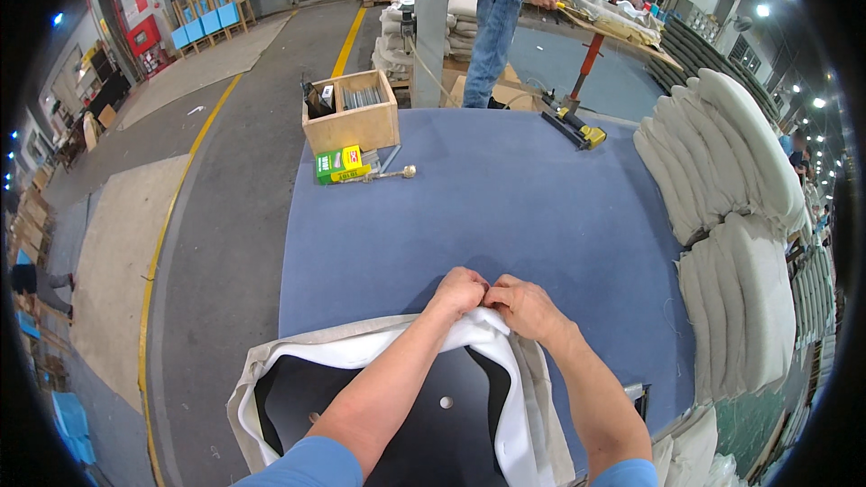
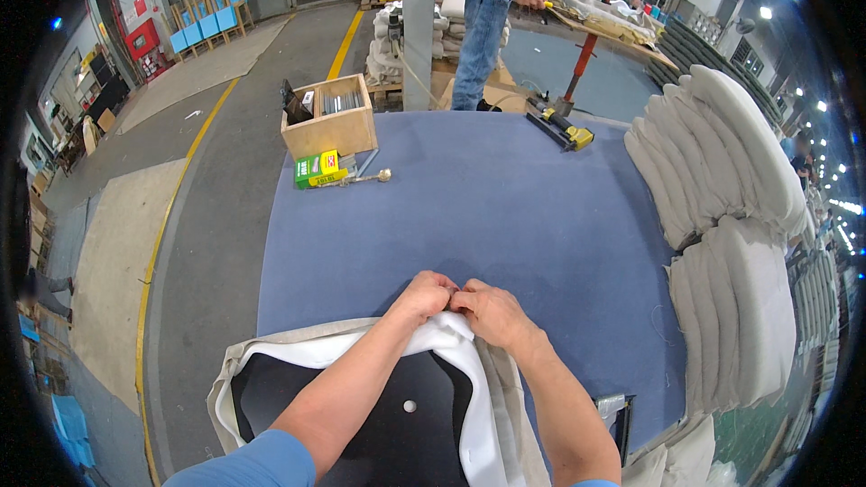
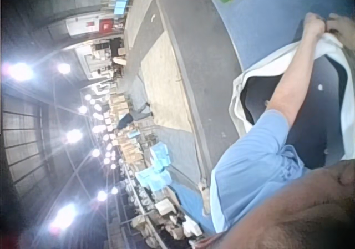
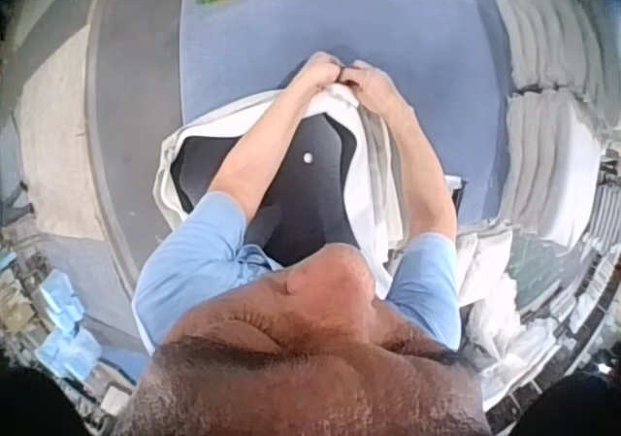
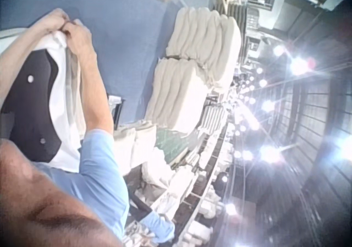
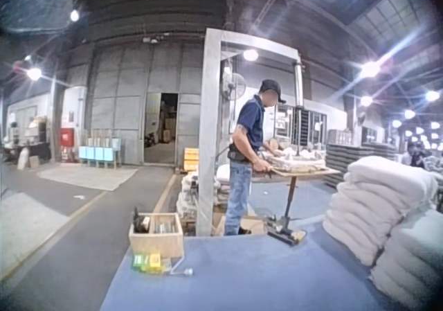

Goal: The person wraps a white fabric cover around a black cushion base on a workbench, folds the edges, and secures them using a pneumatic staple gun. The person repeatedly adjusts the fabric and staples the edges to complete the assembly.

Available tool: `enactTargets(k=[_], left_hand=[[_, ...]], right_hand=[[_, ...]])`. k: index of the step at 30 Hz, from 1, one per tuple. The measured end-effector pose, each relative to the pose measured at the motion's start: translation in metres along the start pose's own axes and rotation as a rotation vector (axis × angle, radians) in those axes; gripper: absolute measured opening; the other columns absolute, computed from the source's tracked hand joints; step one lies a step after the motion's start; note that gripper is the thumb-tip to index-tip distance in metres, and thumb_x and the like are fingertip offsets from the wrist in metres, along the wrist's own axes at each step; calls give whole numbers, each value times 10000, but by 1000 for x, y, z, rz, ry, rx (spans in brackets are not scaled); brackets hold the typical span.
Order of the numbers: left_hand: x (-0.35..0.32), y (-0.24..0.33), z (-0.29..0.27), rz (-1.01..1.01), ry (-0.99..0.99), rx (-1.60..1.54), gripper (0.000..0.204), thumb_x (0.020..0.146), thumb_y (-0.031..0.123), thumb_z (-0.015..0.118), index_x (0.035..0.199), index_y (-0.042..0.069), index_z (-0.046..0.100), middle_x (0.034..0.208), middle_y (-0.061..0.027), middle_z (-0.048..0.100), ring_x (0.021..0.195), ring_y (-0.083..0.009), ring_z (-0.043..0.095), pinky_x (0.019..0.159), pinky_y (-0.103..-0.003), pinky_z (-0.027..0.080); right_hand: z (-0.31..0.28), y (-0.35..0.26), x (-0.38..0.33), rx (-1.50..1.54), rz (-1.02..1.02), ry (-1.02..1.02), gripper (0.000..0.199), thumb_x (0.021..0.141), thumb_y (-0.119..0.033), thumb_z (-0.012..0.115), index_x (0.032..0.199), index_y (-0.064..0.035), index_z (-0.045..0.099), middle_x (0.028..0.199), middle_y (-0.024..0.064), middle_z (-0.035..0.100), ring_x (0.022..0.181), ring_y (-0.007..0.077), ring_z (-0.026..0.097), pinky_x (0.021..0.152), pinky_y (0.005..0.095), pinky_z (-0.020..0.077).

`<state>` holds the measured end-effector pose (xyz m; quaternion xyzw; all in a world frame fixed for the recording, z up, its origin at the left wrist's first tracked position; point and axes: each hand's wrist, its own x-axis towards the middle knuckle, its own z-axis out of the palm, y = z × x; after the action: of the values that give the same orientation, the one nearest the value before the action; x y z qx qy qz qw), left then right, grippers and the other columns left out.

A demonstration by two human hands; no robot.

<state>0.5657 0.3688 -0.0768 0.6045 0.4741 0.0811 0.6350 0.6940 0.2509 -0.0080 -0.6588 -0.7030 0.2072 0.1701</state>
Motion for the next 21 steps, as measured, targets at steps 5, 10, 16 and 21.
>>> enactTargets(k=[5,10,16,21], left_hand=[[7,-5,0,12,-6,25,225,813,44,663,992,-3,793,924,-166,774,852,-258,718,759,-398,556],[11,-9,0,57,-40,13,218,811,27,642,968,-7,790,866,-147,751,789,-244,681,706,-403,533],[9,-4,-4,6,-156,52,159,970,27,611,1019,-20,755,900,-106,736,790,-186,646,697,-363,529],[7,-2,-4,-14,-109,12,148,948,24,634,1026,-15,753,903,-98,732,796,-181,642,700,-360,526]], right_hand=[[-4,-1,3,0,-29,-28,199,882,-16,647,1039,-97,740,1096,87,703,986,327,698,848,450,563],[-5,8,-2,-16,-38,-26,179,898,-29,660,1046,-92,739,1087,87,697,981,335,695,836,452,559],[0,16,-10,127,62,76,199,886,-23,683,1065,-86,738,1097,104,698,974,340,696,834,441,561],[2,13,2,209,-6,29,194,890,-43,678,1053,-115,756,1141,99,690,1016,340,687,869,445,557]])
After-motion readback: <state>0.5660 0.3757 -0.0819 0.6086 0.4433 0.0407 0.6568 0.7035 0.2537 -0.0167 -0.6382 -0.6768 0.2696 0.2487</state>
